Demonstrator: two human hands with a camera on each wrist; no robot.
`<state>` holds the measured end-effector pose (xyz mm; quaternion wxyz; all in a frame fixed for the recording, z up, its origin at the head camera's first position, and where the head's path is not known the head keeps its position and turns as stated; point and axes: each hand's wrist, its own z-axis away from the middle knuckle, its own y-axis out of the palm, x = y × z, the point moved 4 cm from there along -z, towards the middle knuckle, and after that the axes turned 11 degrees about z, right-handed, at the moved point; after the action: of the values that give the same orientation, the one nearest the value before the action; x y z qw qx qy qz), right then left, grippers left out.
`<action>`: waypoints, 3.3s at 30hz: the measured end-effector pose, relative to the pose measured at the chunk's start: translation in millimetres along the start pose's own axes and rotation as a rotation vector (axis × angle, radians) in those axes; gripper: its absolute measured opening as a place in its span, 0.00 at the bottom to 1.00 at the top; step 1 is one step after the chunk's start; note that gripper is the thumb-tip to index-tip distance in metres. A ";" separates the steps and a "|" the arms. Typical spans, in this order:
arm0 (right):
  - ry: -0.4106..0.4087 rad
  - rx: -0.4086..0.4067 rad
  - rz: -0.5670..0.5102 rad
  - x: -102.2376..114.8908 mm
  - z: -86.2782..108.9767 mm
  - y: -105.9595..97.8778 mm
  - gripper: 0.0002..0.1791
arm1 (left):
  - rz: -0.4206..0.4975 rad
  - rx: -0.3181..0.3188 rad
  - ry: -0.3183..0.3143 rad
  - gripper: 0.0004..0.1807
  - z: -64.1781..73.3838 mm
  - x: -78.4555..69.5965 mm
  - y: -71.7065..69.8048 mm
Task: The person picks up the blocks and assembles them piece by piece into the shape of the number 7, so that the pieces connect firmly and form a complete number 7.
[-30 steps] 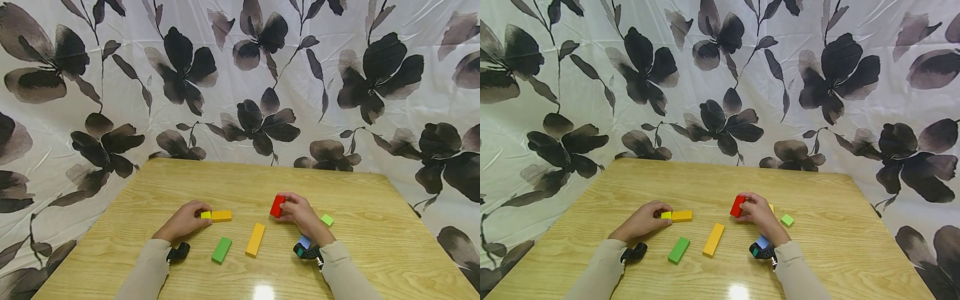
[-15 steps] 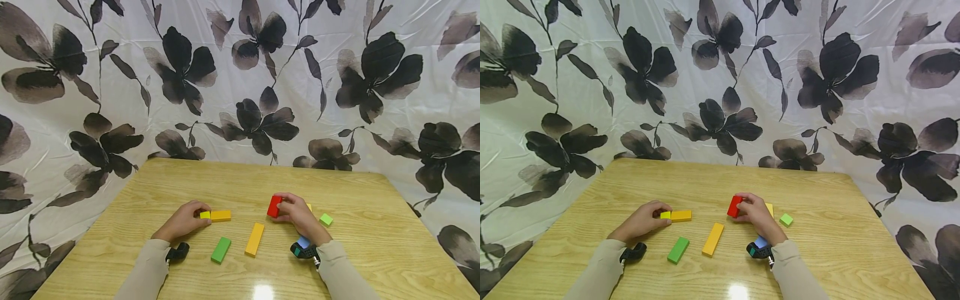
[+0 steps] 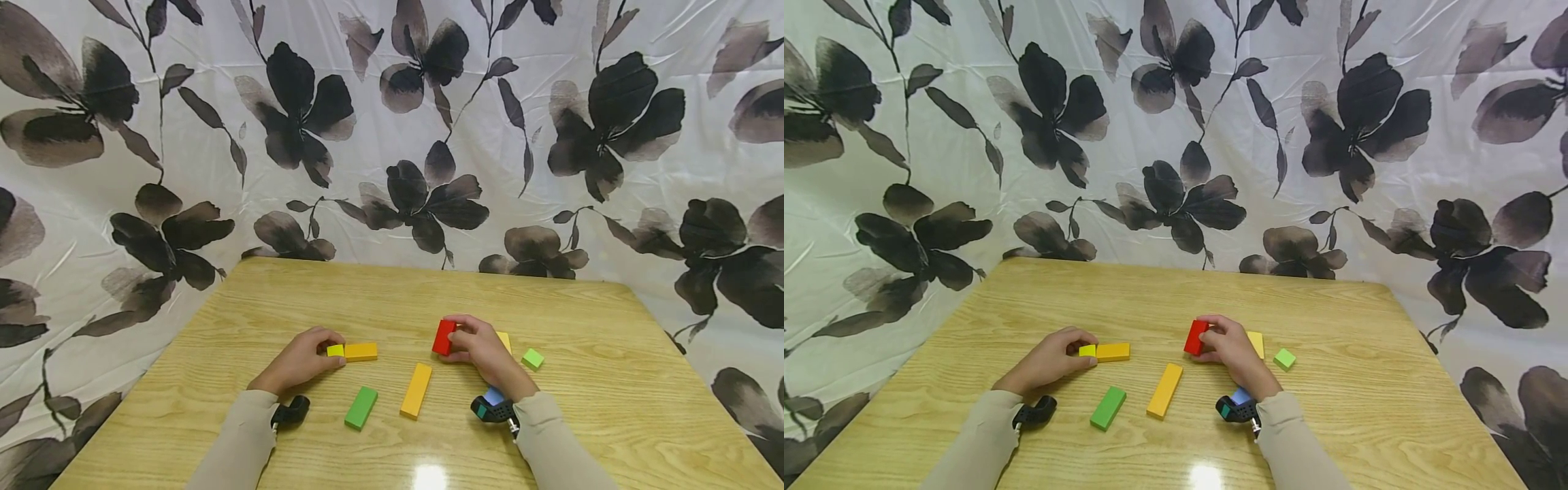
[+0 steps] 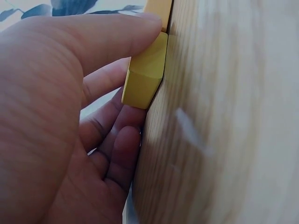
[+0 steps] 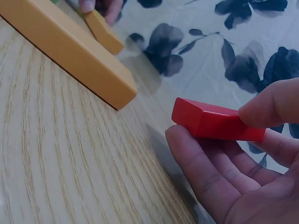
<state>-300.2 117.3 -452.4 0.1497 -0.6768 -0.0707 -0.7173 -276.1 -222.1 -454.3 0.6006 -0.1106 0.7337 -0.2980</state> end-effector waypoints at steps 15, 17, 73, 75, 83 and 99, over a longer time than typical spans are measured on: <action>-0.013 0.007 0.028 -0.6 -4.2 -0.8 0.27 | -0.005 -0.010 -0.003 0.14 -2.1 -4.9 1.9; -0.013 0.006 0.041 -0.6 -4.4 -0.8 0.27 | -0.007 -0.016 -0.008 0.14 -2.0 -5.0 1.9; -0.100 0.050 0.315 -2.1 -2.4 7.9 0.21 | -0.006 -0.012 -0.013 0.14 -1.1 -5.6 0.9; -0.108 0.049 0.326 -2.2 -2.8 7.7 0.22 | -0.007 -0.012 -0.016 0.14 -1.5 -5.0 1.0; -0.133 0.018 0.434 2.4 -3.1 7.1 0.20 | -0.009 -0.010 -0.017 0.14 -3.2 -4.8 0.5; -0.129 -0.005 0.544 0.8 -5.9 5.0 0.20 | -0.018 -0.016 -0.030 0.14 -4.2 -4.5 1.9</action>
<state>-304.3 110.7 -452.6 0.3303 -0.7157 0.1057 -0.6062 -278.5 -217.0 -451.4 0.6079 -0.1266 0.7258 -0.2960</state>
